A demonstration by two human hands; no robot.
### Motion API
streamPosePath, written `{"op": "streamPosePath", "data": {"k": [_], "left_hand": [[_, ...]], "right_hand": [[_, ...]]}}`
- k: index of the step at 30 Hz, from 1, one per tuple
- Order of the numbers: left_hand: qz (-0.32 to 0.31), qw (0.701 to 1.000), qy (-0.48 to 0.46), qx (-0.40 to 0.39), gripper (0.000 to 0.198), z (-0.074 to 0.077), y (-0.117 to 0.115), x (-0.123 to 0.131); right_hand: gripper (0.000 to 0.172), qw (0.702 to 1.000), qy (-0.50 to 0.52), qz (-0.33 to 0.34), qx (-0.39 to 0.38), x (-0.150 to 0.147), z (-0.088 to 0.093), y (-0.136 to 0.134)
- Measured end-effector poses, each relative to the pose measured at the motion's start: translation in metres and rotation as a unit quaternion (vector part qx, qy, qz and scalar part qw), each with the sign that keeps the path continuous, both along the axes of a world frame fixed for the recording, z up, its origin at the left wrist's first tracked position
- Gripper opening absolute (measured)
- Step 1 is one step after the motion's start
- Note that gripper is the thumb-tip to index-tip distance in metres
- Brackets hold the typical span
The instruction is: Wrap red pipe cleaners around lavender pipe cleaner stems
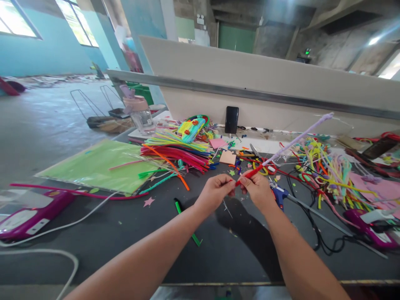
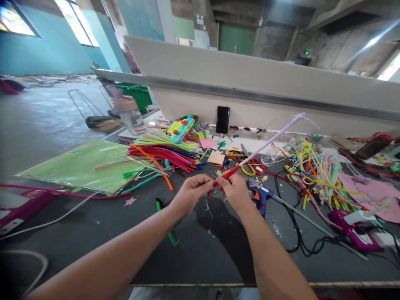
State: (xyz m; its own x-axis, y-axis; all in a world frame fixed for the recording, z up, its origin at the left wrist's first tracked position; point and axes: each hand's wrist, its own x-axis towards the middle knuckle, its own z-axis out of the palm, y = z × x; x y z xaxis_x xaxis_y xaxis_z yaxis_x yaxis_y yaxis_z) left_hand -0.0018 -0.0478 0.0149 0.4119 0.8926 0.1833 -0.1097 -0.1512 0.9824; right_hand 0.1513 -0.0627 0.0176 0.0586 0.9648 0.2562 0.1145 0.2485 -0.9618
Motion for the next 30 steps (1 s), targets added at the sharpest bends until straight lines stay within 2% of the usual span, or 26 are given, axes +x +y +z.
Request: {"op": "streamPosePath", "data": {"k": [3,7,11,14,17,19,21,23,26,28,30], "left_hand": [[-0.063,0.987,-0.085,-0.122,0.022,-0.002,0.002,0.000],[-0.147,0.943,-0.152,-0.257,0.022,-0.007,0.002,0.002],[-0.222,0.903,-0.188,-0.316,0.022,-0.009,-0.001,0.003],[-0.240,0.897,-0.177,-0.327,0.020,-0.008,-0.003,0.003],[-0.240,0.905,-0.163,-0.312,0.023,-0.008,-0.005,0.004],[-0.211,0.922,-0.167,-0.278,0.023,-0.009,-0.006,0.006],[-0.146,0.952,-0.157,-0.216,0.022,-0.011,-0.007,0.009],[-0.059,0.984,-0.108,-0.131,0.019,-0.013,-0.007,0.012],[0.048,0.999,-0.003,-0.021,0.016,-0.015,-0.006,0.014],[0.058,0.998,0.024,0.000,0.017,-0.015,-0.005,0.013],[0.018,1.000,0.013,-0.015,0.020,-0.014,-0.004,0.011]], "right_hand": [[0.018,0.999,0.014,0.029,-0.008,0.002,0.001,0.000],[0.018,0.995,0.016,0.097,-0.017,0.007,0.001,0.000],[0.018,0.988,0.016,0.150,-0.016,0.015,0.001,0.000],[0.019,0.987,0.025,0.158,-0.018,0.022,0.001,0.002],[0.021,0.985,0.024,0.167,-0.026,0.026,-0.001,0.005],[0.022,0.985,0.031,0.168,-0.038,0.025,-0.003,0.007],[0.023,0.988,0.045,0.140,-0.044,0.021,-0.006,0.010],[0.024,0.993,0.055,0.097,-0.042,0.015,-0.008,0.011],[0.025,0.998,0.034,0.043,-0.038,0.009,-0.009,0.011],[0.025,0.999,0.017,0.017,-0.036,0.009,-0.007,0.011],[0.025,0.999,0.008,0.008,-0.031,0.012,-0.007,0.011]]}}
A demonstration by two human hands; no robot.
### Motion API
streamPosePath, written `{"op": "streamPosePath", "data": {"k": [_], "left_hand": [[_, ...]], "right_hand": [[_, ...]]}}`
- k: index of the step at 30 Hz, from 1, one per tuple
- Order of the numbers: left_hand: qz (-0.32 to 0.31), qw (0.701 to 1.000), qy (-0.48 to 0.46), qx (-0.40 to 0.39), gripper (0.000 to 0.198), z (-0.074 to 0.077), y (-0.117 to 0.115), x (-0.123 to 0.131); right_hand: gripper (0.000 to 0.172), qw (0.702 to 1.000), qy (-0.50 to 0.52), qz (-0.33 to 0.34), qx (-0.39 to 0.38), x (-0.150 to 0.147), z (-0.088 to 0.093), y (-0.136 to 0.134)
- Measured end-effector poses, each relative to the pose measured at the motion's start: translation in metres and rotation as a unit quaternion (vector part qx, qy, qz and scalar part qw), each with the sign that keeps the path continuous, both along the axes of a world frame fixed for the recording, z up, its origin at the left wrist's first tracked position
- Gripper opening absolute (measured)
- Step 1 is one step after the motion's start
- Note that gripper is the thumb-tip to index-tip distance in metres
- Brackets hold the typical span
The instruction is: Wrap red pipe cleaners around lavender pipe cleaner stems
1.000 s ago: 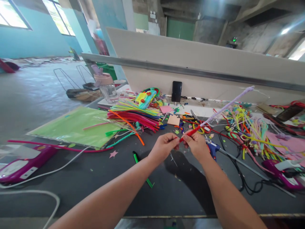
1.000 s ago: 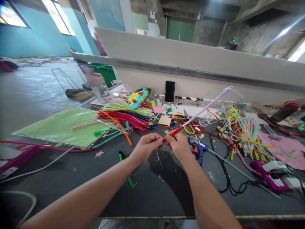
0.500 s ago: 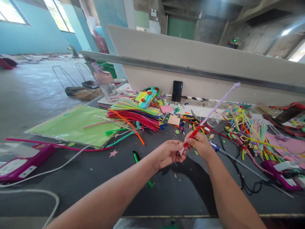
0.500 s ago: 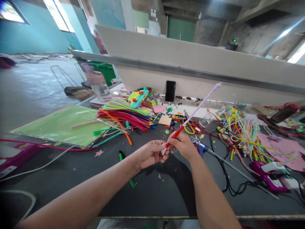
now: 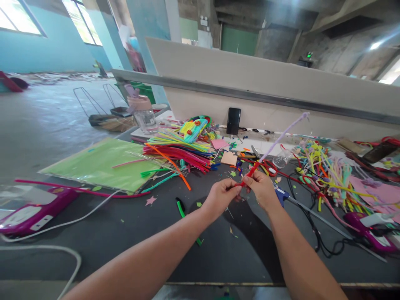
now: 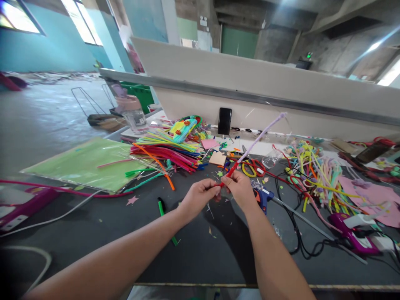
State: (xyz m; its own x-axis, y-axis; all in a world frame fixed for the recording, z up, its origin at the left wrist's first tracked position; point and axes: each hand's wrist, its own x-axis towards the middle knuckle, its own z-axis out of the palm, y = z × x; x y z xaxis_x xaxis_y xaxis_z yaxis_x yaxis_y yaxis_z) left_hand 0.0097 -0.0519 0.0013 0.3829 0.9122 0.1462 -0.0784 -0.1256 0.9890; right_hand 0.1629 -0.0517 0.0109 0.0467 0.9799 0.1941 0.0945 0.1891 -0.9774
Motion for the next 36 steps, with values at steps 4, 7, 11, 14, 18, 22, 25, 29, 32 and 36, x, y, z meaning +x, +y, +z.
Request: {"op": "streamPosePath", "data": {"k": [4,7,11,14,18,22,25,29,32,36], "left_hand": [[-0.081,0.996,-0.020,-0.021,0.027,0.002,0.004,-0.005],[-0.081,0.996,-0.015,-0.013,0.029,0.001,0.006,-0.006],[-0.088,0.993,-0.047,-0.058,0.031,-0.001,0.005,-0.005],[-0.103,0.982,-0.102,-0.119,0.030,-0.003,0.004,-0.003],[-0.124,0.962,-0.156,-0.186,0.028,-0.004,0.003,-0.002],[-0.167,0.938,-0.176,-0.247,0.026,-0.003,0.001,-0.003],[-0.196,0.931,-0.175,-0.252,0.026,-0.001,-0.001,-0.003],[-0.134,0.958,-0.166,-0.189,0.026,-0.001,-0.004,0.000],[-0.068,0.978,-0.142,-0.134,0.025,-0.002,-0.004,0.002],[0.003,0.996,-0.074,-0.058,0.023,-0.003,-0.003,0.003]], "right_hand": [[0.026,1.000,-0.011,0.020,0.004,0.006,0.000,0.000],[0.026,0.999,-0.002,0.034,-0.005,0.005,0.001,-0.001],[0.026,0.999,0.022,0.045,-0.010,0.002,0.002,-0.003],[0.026,0.998,0.034,0.054,-0.011,0.001,0.002,-0.004],[0.025,0.996,0.060,0.070,-0.012,0.000,0.001,-0.004],[0.025,0.990,0.086,0.109,-0.021,0.002,-0.002,-0.004],[0.026,0.987,0.081,0.139,-0.023,0.004,-0.003,-0.005],[0.023,0.991,0.054,0.125,-0.004,0.005,-0.002,-0.003],[0.022,0.996,-0.005,0.091,0.016,0.002,-0.002,-0.002],[0.024,0.997,-0.076,0.027,0.017,-0.001,-0.003,-0.001]]}}
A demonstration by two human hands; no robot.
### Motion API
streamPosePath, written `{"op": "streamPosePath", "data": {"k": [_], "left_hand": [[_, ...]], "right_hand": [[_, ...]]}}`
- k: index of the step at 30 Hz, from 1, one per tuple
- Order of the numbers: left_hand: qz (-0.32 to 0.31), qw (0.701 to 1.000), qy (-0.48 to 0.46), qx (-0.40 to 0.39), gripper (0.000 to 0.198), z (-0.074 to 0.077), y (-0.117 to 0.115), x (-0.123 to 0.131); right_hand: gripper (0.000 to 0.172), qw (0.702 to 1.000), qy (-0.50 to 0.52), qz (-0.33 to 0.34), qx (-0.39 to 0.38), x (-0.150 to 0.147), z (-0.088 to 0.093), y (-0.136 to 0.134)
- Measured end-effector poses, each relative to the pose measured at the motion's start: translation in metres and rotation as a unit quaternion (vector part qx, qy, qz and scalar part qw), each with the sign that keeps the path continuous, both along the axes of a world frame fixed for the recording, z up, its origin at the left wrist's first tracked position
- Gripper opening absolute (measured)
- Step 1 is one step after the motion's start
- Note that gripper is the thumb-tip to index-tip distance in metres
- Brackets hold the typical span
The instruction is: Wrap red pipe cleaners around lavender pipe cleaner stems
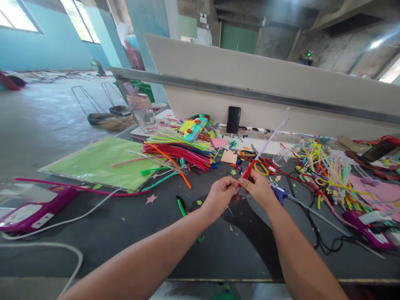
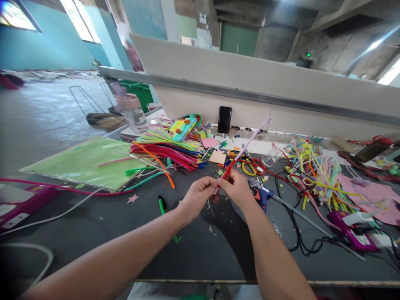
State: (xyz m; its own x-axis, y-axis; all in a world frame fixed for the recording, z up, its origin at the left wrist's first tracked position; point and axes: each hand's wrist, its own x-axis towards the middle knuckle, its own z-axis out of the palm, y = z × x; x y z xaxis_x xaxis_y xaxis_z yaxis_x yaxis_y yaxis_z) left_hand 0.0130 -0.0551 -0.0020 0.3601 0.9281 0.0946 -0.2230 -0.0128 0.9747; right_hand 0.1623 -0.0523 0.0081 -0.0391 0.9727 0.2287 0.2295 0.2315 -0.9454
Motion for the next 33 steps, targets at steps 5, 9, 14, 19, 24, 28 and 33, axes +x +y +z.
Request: {"op": "streamPosePath", "data": {"k": [5,9,14,19,24,28,33], "left_hand": [[-0.057,0.997,-0.032,-0.033,0.025,0.0019,0.0000,-0.0017],[-0.077,0.995,-0.056,-0.038,0.025,0.0030,0.0010,-0.0035],[-0.076,0.995,-0.053,-0.043,0.024,0.0018,0.0023,-0.0039],[-0.081,0.992,-0.072,-0.071,0.023,0.0027,0.0013,-0.0034],[-0.098,0.983,-0.108,-0.111,0.021,0.0014,0.0014,-0.0038],[-0.153,0.960,-0.145,-0.186,0.020,0.0000,0.0026,-0.0053],[-0.257,0.911,-0.193,-0.259,0.011,0.0040,0.0004,-0.0075]], "right_hand": [[0.023,0.999,0.032,-0.002,-0.034,0.0042,0.0017,0.0006],[0.022,0.998,0.053,-0.004,-0.038,0.0062,0.0035,0.0004],[0.020,0.997,0.070,0.007,-0.039,0.0055,0.0015,0.0010],[0.019,0.996,0.079,0.019,-0.039,0.0056,-0.0004,0.0010],[0.018,0.995,0.080,0.035,-0.041,0.0053,0.0006,0.0001],[0.018,0.993,0.092,0.070,-0.038,0.0063,0.0016,-0.0012],[0.020,0.984,0.123,0.124,-0.020,0.0099,0.0035,-0.0042]]}}
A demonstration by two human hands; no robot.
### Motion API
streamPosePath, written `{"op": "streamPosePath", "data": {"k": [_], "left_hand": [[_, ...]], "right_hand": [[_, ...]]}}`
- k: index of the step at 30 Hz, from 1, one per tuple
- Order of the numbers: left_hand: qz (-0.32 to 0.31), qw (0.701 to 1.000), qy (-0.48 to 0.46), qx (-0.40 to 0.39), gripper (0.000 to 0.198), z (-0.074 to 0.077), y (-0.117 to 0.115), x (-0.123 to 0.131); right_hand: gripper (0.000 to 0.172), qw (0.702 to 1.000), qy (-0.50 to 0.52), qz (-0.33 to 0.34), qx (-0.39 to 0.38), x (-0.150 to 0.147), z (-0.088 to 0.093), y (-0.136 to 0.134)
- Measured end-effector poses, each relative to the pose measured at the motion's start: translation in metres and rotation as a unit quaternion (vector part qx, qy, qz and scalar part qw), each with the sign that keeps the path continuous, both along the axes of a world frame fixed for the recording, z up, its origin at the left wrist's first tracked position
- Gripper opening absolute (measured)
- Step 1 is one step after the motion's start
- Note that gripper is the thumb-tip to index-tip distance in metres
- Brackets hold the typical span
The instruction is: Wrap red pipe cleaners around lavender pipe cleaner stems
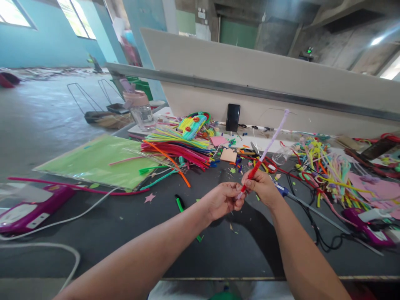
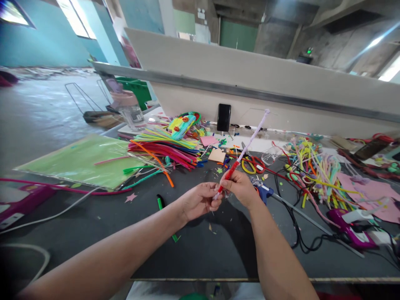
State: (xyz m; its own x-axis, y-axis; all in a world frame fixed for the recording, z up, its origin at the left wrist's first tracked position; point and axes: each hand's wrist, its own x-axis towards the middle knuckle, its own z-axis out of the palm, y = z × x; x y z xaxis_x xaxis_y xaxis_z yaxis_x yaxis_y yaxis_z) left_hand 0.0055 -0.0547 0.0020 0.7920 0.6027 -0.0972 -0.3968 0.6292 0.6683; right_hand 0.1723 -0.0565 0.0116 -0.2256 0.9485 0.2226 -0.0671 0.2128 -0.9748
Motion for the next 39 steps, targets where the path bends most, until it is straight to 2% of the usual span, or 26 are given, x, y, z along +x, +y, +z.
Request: {"op": "streamPosePath", "data": {"k": [7,10,14,16,19,21,24,30,32,35,37,39], "left_hand": [[-0.016,0.999,0.018,0.041,0.019,0.009,-0.008,0.000],[0.036,0.996,0.033,0.072,0.020,0.009,-0.009,0.002],[0.139,0.973,0.091,0.162,0.019,0.005,-0.007,0.005],[0.202,0.930,0.171,0.254,0.017,0.004,-0.004,0.004],[0.290,0.818,0.278,0.412,0.013,0.004,-0.002,0.001],[0.323,0.760,0.289,0.484,0.011,0.004,-0.001,-0.002],[0.329,0.724,0.284,0.535,0.013,0.005,-0.002,-0.004],[0.285,0.644,0.324,0.632,0.023,0.003,-0.001,-0.006],[0.271,0.633,0.325,0.648,0.023,0.003,0.000,-0.007],[0.276,0.635,0.322,0.645,0.022,0.002,0.002,-0.008],[0.300,0.651,0.319,0.620,0.019,0.001,0.004,-0.007],[0.322,0.686,0.325,0.566,0.013,0.000,0.006,-0.005]], "right_hand": [[0.023,0.999,0.005,0.036,-0.021,0.006,0.004,-0.002],[0.022,0.999,-0.013,0.032,-0.015,0.005,0.005,-0.001],[0.024,0.999,-0.038,-0.035,0.012,0.002,0.004,0.002],[0.026,0.995,-0.060,-0.079,0.017,0.000,0.003,0.004],[0.030,0.989,-0.083,-0.119,0.009,-0.003,0.001,0.004],[0.031,0.987,-0.085,-0.133,0.004,-0.005,0.000,0.004],[0.029,0.981,-0.107,-0.159,0.014,-0.006,0.001,0.002],[0.028,0.960,-0.187,-0.204,0.051,-0.009,0.004,-0.001],[0.029,0.953,-0.204,-0.218,0.048,-0.011,0.005,-0.002],[0.028,0.943,-0.227,-0.238,0.052,-0.012,0.005,-0.003],[0.026,0.941,-0.236,-0.235,0.055,-0.011,0.004,-0.002],[0.024,0.945,-0.234,-0.220,0.053,-0.009,0.002,-0.001]]}}
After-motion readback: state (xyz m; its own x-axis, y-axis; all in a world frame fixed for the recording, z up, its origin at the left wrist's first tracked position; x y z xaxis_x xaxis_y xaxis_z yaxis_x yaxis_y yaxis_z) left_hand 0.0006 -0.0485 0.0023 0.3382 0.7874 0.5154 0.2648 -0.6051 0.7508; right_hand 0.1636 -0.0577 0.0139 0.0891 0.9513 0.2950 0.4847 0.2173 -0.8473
